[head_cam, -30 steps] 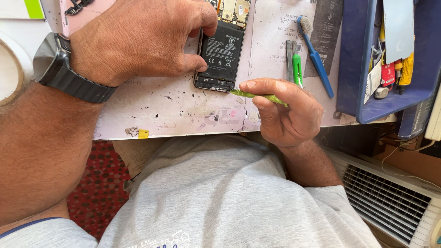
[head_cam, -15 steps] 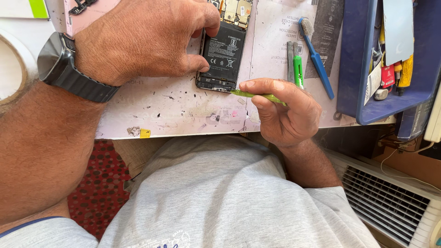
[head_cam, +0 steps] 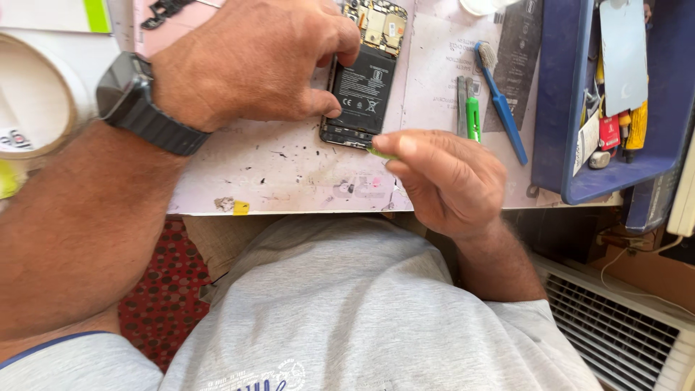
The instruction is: The person uses a green screwdriver to remove screws from the internal frame of a disassembled smartphone. The person then uses their fingers to lift and disconnect a ribbon cable from the motherboard. The person continues to remove additional screws from the device.
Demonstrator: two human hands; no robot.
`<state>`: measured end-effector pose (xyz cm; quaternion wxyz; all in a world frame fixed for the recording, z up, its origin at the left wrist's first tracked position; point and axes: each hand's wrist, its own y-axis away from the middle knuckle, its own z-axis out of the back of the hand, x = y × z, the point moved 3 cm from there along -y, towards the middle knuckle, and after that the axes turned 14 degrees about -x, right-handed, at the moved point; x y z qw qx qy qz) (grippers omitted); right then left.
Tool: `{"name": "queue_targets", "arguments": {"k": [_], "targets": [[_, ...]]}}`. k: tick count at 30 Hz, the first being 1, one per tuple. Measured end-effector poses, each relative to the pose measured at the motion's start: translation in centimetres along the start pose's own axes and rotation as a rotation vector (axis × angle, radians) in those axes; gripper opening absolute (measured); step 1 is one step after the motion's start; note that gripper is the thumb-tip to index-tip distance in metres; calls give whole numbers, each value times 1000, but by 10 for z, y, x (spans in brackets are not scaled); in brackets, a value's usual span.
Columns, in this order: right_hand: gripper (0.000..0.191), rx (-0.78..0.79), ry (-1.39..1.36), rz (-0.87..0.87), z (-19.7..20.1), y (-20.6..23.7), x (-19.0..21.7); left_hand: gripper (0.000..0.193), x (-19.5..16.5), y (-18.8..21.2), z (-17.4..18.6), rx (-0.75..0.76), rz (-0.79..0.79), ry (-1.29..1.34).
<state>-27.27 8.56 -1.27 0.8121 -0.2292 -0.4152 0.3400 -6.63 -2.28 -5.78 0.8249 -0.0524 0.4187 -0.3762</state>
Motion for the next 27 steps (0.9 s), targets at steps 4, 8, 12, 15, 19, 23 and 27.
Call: {"name": "queue_targets", "arguments": {"k": [4, 8, 12, 15, 19, 23, 27], "targets": [[38, -11, 36, 70, -3, -5, 6, 42, -4, 7, 3, -55, -33, -49], [33, 2, 28, 5, -7, -6, 11, 41, -3, 13, 6, -66, -44, -54], [27, 51, -113, -129, -10, -4, 20, 42, -3, 18, 10, -80, -61, -60], [29, 75, -69, -128, -12, -4, 25, 42, -5, 21, 12, -86, -63, -55], [32, 30, 75, -4, -14, -3, 23, 44, -5, 23, 9, -19, 38, -76], [30, 47, -67, -50, -15, 2, 19, 44, -2, 24, 9, 18, 54, -59], [31, 21, 63, 57, -13, 3, 19, 47, -3, 23, 8, 10, 55, -59]]}}
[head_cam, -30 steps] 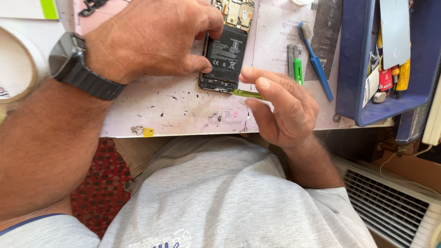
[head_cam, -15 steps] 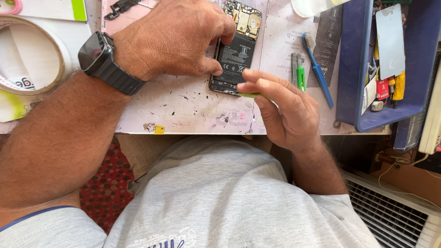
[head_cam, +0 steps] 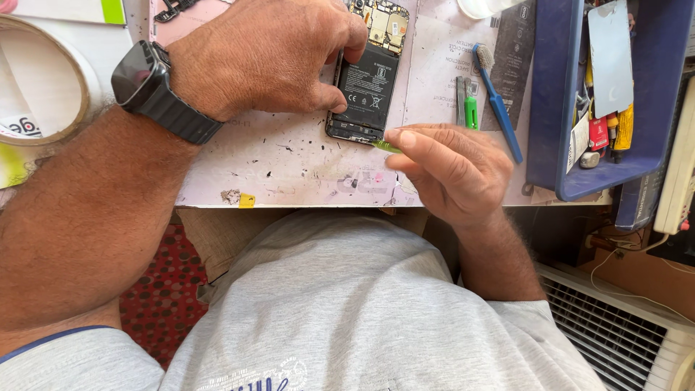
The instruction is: The person uses a green screwdriver to remove screws from the internal frame of a disassembled smartphone. The person then uses their fingers to lift and disconnect a ribbon cable from the motherboard. The person continues to remove additional screws from the device.
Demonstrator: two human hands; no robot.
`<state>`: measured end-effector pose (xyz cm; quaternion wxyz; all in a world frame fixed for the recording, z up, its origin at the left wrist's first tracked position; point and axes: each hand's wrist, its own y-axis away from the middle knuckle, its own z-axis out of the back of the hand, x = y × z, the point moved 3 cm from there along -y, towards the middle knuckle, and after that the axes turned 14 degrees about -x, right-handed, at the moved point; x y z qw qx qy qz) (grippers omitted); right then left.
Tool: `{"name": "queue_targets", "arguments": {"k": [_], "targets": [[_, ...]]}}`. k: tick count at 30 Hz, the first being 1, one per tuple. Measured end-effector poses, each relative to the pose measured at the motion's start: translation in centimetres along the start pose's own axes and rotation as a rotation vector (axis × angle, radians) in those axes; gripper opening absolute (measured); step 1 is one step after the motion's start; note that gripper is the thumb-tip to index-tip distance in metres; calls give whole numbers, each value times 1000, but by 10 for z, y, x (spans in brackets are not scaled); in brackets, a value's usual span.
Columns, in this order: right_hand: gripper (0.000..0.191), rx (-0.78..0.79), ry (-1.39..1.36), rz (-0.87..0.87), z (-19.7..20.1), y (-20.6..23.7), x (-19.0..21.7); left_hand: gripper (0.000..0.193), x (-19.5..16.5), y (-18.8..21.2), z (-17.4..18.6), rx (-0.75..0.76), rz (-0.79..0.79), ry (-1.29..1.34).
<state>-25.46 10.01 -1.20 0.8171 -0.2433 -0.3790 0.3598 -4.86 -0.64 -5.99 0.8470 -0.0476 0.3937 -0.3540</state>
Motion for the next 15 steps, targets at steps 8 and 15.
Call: {"name": "queue_targets", "arguments": {"k": [8, 15], "targets": [[23, -13, -68, -28, 1, -3, -6, 45, 0, -5, -2, 1, -2, -31], [27, 15, -105, -54, 7, -5, -10, 44, -2, -9, 1, -14, -46, 3]]}}
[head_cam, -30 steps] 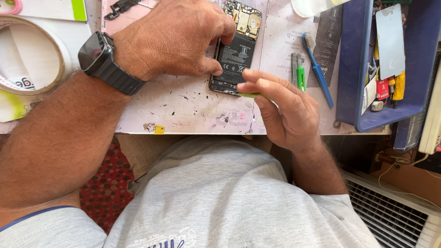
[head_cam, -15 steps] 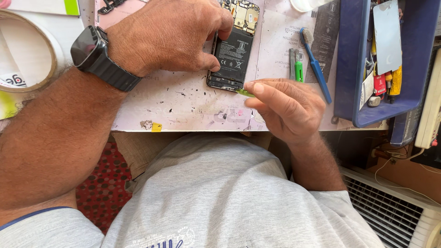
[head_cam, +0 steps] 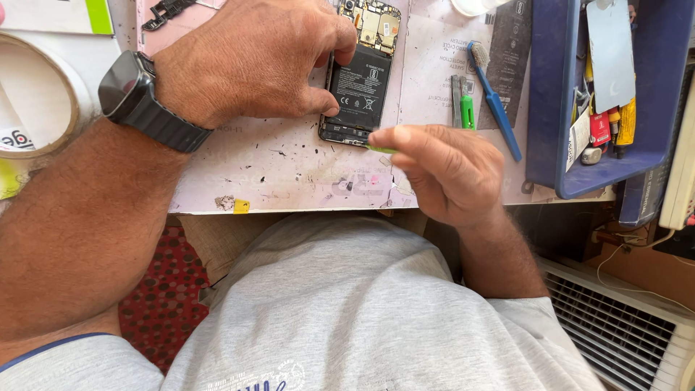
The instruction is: The person uses a green screwdriver to remove screws from the internal frame of a disassembled smartphone. The person then uses their fingers to lift and disconnect a ribbon cable from the motherboard. The person continues to remove additional screws from the device.
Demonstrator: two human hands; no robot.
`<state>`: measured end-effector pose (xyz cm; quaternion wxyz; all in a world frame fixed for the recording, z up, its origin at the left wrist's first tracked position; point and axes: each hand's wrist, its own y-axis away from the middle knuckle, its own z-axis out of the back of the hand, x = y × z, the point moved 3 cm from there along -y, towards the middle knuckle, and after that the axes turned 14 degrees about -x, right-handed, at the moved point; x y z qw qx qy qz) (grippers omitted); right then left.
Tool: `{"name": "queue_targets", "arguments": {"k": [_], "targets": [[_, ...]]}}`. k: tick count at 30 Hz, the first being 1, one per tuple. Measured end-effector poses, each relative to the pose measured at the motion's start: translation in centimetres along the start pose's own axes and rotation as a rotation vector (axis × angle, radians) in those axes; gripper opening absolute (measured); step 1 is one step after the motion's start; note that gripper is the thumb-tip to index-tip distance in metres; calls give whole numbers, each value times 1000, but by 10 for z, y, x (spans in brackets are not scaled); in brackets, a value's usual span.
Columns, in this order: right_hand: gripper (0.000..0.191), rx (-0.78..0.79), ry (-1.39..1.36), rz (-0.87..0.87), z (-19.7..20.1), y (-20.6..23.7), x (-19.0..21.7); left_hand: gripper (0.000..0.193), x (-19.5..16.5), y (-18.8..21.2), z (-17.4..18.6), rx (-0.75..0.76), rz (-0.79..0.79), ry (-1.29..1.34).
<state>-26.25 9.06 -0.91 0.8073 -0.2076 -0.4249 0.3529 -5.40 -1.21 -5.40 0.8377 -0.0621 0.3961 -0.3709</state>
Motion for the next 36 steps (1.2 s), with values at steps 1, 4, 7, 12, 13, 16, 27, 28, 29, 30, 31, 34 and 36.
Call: {"name": "queue_targets", "arguments": {"k": [1, 4, 7, 12, 13, 16, 27, 28, 29, 30, 31, 34, 36], "targets": [[28, -18, 52, 33, 1, 0, 0, 44, 0, -1, 0, 8, 7, 0], [26, -17, 79, 24, 3, -1, -1, 45, 0, -3, 0, 17, 17, -6], [28, -46, 105, 28, 3, -2, -4, 45, -1, -2, 0, 6, 8, -20], [28, -34, 57, 12, 3, 0, -7, 46, 0, -2, 2, 0, 13, -5], [29, -40, 73, 12, 3, 2, -7, 46, 0, -2, 2, 8, 17, 4], [31, -22, 78, -3, 3, 4, -7, 45, -1, -2, 3, 8, 11, 18], [30, 12, -33, -81, -3, 0, -1, 44, -2, -2, 4, 2, 9, -4], [31, 34, -27, -81, -2, 0, 0, 44, -1, -2, 4, 17, 25, -5], [32, 56, -22, -81, -3, 0, 1, 45, -1, -2, 4, 33, 41, -8], [31, 55, -27, -82, -2, 1, 1, 46, -1, -2, 3, 49, 57, -9], [31, 53, -29, -81, -2, 1, 2, 46, -2, -2, 3, 28, 36, -11], [29, 6, 55, -55, -2, 0, 2, 46, -4, -1, 4, -3, 0, -21], [29, -15, 103, -38, 0, 0, 3, 47, -4, -1, 4, 19, 17, -24]]}}
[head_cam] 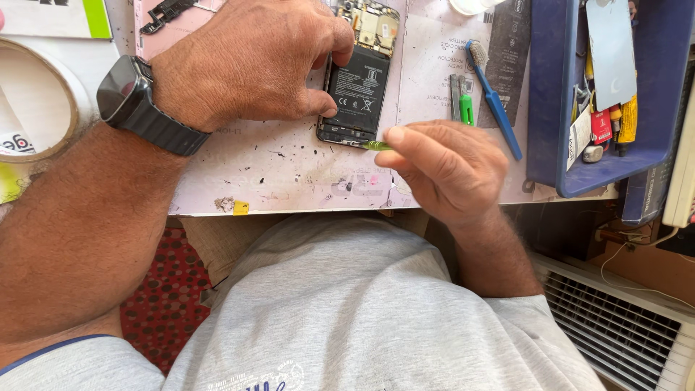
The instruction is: The person uses a green screwdriver to remove screws from the internal frame of a disassembled smartphone. The person then uses their fingers to lift and disconnect a ribbon cable from the motherboard. The person continues to remove additional screws from the device.
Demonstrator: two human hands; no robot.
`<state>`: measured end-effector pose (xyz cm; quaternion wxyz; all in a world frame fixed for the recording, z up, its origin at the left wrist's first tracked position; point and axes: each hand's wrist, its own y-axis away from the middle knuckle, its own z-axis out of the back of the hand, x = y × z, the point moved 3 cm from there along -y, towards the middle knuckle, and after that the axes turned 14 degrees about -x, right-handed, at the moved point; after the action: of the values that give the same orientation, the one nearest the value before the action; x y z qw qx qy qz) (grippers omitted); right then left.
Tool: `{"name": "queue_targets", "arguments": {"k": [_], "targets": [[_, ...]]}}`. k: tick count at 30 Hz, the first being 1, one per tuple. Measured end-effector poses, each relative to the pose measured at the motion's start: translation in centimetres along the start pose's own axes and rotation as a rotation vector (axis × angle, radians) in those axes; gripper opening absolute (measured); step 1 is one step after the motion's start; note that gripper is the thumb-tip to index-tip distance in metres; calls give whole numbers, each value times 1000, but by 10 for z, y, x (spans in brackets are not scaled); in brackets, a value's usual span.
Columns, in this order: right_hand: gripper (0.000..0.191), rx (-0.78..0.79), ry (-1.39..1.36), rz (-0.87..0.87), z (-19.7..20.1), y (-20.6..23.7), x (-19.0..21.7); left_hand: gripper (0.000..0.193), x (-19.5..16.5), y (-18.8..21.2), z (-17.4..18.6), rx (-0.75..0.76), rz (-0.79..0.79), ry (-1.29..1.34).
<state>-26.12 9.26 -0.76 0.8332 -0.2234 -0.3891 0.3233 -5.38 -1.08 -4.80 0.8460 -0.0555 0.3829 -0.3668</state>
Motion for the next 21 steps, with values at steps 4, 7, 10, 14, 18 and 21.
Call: {"name": "queue_targets", "arguments": {"k": [4, 7, 10, 14, 18, 21], "targets": [[26, 21, -83, -36, 2, 1, 2, 43, 1, 0, 0, -7, -7, 10], [24, 28, -95, -25, 1, 4, 2, 42, 1, 1, -1, 8, 0, 7], [24, -16, -33, 32, -1, 5, 1, 45, 0, 3, 0, -36, -57, 18], [32, -67, 61, 101, -1, 1, -2, 42, 0, 3, -2, -9, -41, 18], [22, -9, -95, -43, -4, 2, 1, 40, 0, 4, -1, -40, -61, -11], [27, -34, 1, 61, -6, 3, 6, 39, 4, 4, -2, 45, -3, -5]]}}
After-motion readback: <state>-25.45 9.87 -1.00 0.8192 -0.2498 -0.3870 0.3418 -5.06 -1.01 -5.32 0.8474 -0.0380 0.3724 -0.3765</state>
